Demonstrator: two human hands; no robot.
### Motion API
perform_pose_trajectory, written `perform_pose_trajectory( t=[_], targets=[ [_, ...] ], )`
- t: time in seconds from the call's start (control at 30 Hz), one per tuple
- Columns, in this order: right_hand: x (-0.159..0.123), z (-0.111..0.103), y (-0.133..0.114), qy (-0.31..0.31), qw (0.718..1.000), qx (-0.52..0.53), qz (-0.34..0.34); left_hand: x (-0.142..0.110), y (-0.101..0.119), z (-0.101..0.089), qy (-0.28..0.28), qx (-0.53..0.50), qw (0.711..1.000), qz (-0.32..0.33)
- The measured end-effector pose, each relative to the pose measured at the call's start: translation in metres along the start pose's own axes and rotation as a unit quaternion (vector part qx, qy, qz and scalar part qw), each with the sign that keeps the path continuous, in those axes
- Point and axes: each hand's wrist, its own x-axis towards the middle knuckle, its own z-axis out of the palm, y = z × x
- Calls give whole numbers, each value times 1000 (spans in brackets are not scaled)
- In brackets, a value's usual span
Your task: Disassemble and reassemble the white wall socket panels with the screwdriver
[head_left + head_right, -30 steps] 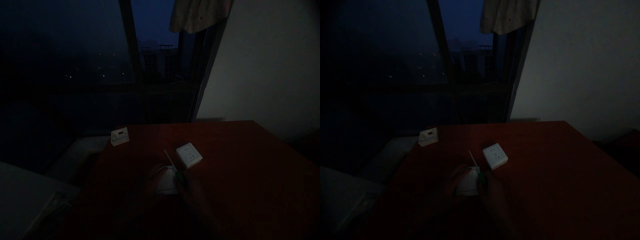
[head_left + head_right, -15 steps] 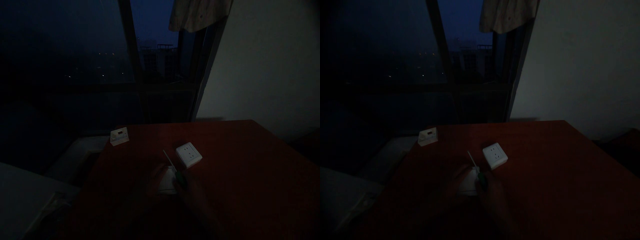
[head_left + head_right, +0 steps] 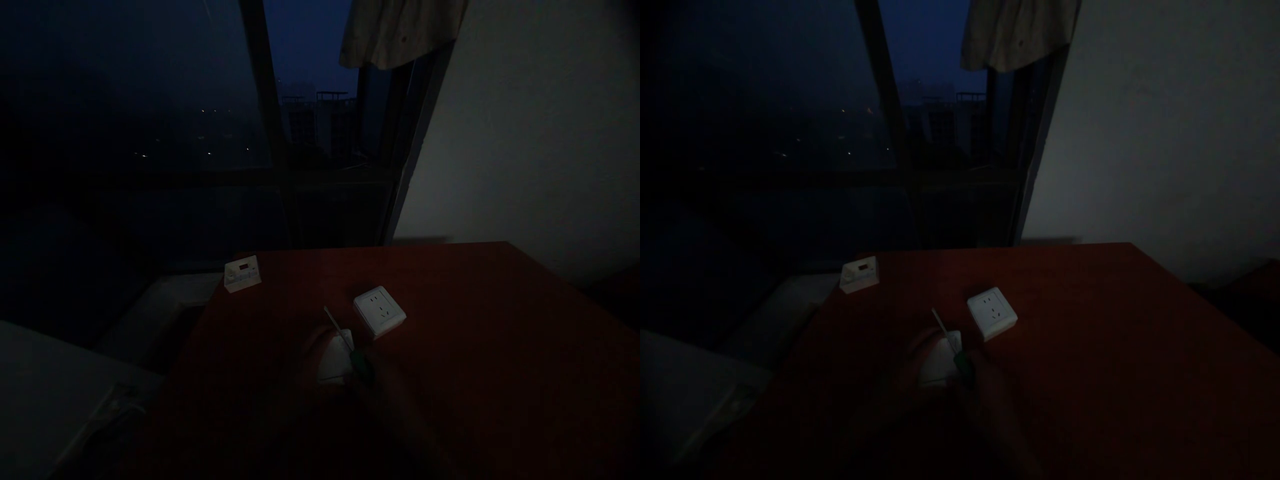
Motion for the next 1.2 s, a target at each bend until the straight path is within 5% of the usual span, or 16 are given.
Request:
perform_pose_trajectory(
  t=[0.27,0.57,0.87,1.2],
  targets=[
    [4,3,4,1,1000,23,7,-17,-6,2,71,22,993,-97],
    [4,3,4,24,999,30,-8,-16,-6,4,82,47,993,-74],
    [7,0,3,-6,999,35,0,6,8,-5,-39,95,995,17],
    [-5,-5,17,55,995,85,-13,17,10,-5,-46,124,991,-8]
  ],
)
